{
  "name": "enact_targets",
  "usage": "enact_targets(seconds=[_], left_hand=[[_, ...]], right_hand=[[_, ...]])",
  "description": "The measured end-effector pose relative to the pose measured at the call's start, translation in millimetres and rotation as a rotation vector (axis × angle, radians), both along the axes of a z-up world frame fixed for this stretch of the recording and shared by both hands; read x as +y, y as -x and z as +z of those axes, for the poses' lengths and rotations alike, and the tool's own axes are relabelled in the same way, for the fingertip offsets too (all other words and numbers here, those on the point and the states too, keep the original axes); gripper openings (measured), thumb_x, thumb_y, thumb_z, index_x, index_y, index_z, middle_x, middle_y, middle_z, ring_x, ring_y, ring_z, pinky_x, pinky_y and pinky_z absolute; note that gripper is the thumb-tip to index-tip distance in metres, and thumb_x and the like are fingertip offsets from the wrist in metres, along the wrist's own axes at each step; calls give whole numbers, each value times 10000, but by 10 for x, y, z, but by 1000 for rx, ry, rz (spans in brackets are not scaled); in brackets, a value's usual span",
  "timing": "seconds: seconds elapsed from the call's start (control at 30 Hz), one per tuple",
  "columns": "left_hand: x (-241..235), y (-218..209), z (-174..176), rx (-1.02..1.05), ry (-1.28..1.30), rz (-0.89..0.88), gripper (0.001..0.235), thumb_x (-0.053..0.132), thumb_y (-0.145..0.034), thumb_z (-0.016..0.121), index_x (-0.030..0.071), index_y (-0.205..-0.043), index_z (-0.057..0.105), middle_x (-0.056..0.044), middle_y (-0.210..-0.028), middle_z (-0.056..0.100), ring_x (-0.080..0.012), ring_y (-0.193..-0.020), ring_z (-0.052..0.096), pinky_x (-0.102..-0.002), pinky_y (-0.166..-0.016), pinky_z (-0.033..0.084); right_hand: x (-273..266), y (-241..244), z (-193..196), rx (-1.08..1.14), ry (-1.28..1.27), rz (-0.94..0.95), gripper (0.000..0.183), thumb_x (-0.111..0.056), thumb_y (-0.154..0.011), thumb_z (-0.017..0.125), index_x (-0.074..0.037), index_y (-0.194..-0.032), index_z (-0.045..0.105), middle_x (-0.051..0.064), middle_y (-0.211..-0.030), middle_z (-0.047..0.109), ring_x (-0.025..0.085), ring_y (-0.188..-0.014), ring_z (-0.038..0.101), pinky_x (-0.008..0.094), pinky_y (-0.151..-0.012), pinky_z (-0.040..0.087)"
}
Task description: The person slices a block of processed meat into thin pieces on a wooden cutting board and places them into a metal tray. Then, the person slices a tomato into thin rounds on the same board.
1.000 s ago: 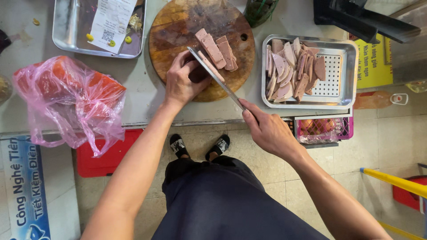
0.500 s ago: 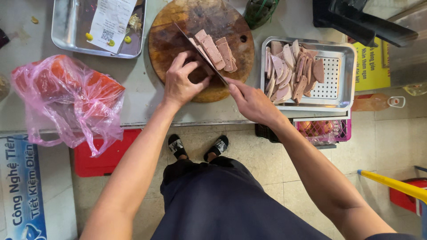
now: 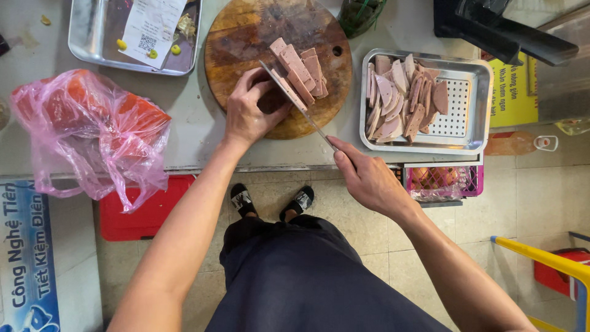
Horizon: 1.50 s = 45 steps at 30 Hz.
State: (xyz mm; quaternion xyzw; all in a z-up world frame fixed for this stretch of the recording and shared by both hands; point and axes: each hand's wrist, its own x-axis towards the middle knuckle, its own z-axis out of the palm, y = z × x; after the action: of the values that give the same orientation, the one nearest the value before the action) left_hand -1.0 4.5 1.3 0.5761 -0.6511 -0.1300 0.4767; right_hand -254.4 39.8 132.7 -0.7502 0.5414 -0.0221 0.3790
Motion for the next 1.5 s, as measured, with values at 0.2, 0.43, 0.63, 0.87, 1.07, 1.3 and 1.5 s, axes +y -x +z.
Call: enact_targets(seconds=[0.2,0.43,0.63,0.87,1.07,1.3,1.5], left_hand=[[-4,2,21,-13,-9,-3,436,228,-758,929,38,-1114,764,-157,-1304,657,-312,-1185,670,-406,-1020,560],[-14,19,10,12,-35,-10,399,197,-736,907,31,-1072,770,-165,-1260,668,-327,-1161,667,-414,-1000,554],[-15,25,38,-8,-22,-2,380,201,-753,909,23,-1047,747,-150,-1194,663,-331,-1131,662,-412,-989,547],[45,33,32,40,7,7,414,192,-765,896,40,-1123,755,-143,-1248,646,-313,-1157,664,-409,-1000,561],[37,38,8,26,8,21,402,191,-773,900,47,-1121,761,-140,-1287,653,-316,-1178,672,-408,-1008,567],[43,42,15,37,-16,14,416,220,-785,906,38,-1129,759,-144,-1284,655,-307,-1166,683,-403,-1005,575],[34,43,27,34,-27,23,396,226,-782,902,19,-1090,761,-148,-1267,662,-317,-1156,683,-411,-992,572]], right_hand=[[-15,44,-29,63,-73,-5,516,-404,-1038,396,-225,-1511,498,201,-793,704,360,-795,734,462,-822,527],[-186,-42,-188,-48,16,79,508,-397,-1067,396,-151,-1496,511,234,-969,735,411,-957,717,467,-875,522],[-432,-227,-238,-39,-127,-38,526,-424,-1069,371,-167,-1502,522,267,-886,689,433,-884,715,480,-840,535],[-205,-15,-178,-19,-88,-54,538,-426,-1055,358,-174,-1503,516,231,-933,715,342,-934,724,433,-902,523],[-142,-2,-212,-66,-42,27,532,-422,-1072,358,-144,-1502,501,240,-1219,701,358,-1164,659,431,-995,469],[-121,-24,-99,-33,-83,0,533,-422,-1049,360,-175,-1500,500,223,-1223,710,342,-1145,678,419,-992,480],[-145,-49,-73,-1,-109,8,520,-401,-1052,355,-171,-1492,512,215,-1219,711,368,-1175,667,429,-1007,477]])
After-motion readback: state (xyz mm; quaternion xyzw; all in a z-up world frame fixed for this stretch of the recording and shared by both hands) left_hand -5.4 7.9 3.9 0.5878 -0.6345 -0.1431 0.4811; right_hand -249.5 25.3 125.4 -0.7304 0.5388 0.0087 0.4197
